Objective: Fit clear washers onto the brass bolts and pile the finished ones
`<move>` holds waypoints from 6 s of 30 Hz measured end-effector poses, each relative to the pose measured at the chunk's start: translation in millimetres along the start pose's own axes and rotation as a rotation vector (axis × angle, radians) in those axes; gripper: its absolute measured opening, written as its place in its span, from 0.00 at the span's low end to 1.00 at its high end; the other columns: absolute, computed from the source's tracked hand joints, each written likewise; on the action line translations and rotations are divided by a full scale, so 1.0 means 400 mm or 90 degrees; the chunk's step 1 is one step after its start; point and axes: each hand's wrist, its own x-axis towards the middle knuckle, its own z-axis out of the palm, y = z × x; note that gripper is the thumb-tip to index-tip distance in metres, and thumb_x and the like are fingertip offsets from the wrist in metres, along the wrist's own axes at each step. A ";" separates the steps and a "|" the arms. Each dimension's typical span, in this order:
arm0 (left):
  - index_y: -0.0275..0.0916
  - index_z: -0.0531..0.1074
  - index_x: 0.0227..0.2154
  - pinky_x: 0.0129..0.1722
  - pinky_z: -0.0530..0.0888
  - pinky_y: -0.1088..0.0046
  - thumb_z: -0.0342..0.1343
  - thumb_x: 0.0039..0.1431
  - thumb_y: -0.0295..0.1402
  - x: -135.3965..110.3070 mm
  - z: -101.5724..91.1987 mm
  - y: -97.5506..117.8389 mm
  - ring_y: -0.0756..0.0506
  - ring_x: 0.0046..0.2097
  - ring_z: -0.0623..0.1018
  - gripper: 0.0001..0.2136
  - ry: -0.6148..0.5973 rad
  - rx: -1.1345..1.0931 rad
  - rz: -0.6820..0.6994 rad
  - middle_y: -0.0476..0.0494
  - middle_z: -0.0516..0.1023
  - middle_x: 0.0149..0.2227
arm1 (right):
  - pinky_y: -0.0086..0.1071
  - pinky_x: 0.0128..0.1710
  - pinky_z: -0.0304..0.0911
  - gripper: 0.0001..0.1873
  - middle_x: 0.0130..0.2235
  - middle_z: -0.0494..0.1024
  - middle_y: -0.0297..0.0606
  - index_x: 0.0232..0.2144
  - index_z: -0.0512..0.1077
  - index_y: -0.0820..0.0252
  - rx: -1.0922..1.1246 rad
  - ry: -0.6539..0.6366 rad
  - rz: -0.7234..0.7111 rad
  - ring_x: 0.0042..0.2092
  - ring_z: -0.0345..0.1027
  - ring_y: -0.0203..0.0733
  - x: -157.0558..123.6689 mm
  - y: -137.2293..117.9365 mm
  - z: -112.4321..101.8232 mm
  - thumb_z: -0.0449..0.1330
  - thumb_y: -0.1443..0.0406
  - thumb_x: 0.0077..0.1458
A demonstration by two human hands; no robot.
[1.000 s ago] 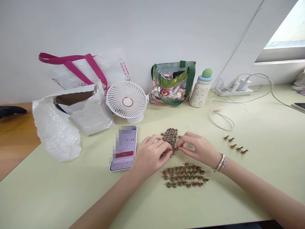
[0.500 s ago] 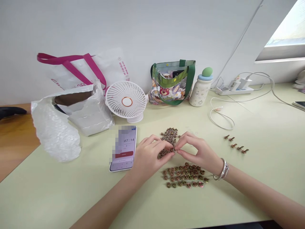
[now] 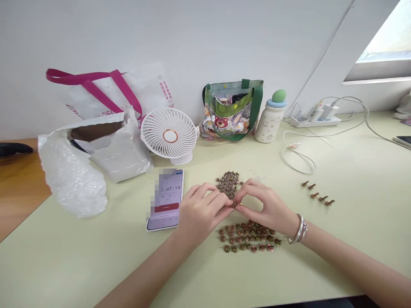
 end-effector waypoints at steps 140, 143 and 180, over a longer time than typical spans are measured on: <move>0.41 0.69 0.26 0.37 0.65 0.71 0.57 0.53 0.39 -0.008 0.021 -0.017 0.49 0.36 0.71 0.08 -0.090 -0.072 -0.063 0.56 0.75 0.26 | 0.33 0.37 0.57 0.04 0.28 0.73 0.32 0.32 0.67 0.57 -0.196 -0.024 -0.094 0.36 0.65 0.38 0.003 0.037 -0.006 0.56 0.63 0.56; 0.40 0.69 0.25 0.37 0.65 0.71 0.57 0.53 0.39 -0.007 0.021 -0.016 0.49 0.36 0.71 0.08 -0.077 -0.062 -0.066 0.55 0.75 0.26 | 0.33 0.37 0.57 0.03 0.29 0.73 0.32 0.33 0.67 0.57 -0.196 -0.022 -0.095 0.35 0.64 0.38 0.003 0.032 -0.007 0.56 0.64 0.55; 0.41 0.70 0.25 0.36 0.66 0.70 0.58 0.52 0.39 -0.011 0.025 -0.016 0.48 0.36 0.72 0.08 -0.061 -0.059 -0.059 0.55 0.76 0.25 | 0.37 0.41 0.61 0.03 0.33 0.75 0.36 0.33 0.70 0.56 -0.099 -0.027 -0.097 0.41 0.63 0.41 0.002 0.039 -0.017 0.56 0.65 0.55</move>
